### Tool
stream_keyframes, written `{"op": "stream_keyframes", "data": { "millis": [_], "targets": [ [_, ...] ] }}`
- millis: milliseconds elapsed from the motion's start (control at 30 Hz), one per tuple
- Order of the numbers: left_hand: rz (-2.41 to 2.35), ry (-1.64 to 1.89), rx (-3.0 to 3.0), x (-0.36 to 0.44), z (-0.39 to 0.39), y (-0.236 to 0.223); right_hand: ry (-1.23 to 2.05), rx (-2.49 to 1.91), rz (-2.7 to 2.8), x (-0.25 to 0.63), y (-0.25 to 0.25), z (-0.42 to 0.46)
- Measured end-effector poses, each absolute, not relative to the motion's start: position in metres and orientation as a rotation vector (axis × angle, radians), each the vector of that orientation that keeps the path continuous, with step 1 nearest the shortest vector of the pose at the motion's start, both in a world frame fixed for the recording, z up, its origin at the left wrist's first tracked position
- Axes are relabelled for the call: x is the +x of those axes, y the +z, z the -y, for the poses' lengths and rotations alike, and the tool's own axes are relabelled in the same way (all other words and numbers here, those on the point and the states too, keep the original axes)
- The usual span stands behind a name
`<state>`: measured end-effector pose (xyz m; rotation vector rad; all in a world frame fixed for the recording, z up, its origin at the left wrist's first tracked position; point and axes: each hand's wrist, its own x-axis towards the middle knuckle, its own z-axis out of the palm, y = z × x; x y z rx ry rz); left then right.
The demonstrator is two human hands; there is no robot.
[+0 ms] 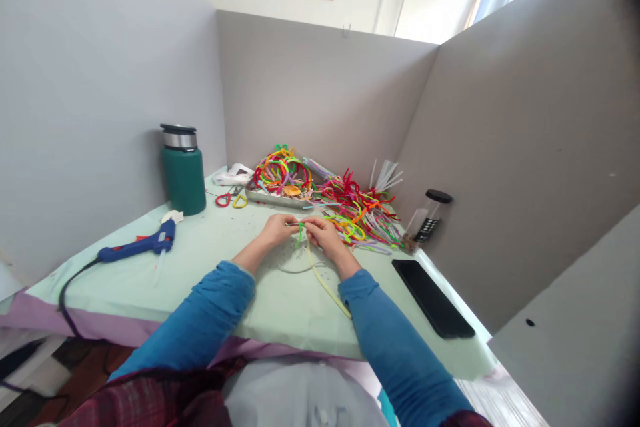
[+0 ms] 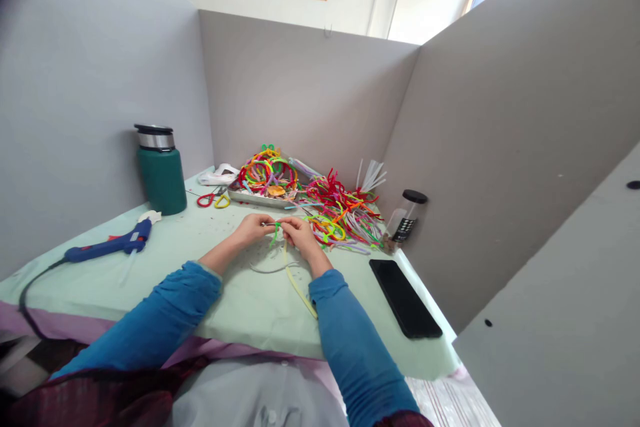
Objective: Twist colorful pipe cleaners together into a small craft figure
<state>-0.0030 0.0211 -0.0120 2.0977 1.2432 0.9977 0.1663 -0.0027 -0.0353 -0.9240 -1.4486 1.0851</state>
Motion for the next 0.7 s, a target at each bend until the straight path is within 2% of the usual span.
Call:
{"op": "stream_keyframes", "data": {
  "millis": [700],
  "targets": [
    [-1.247, 0.953, 2.074, -0.0013, -0.0154, -0.0087, 1.091, -0.929, 1.435, 0.165, -0.0359, 0.0025]
  ]
}}
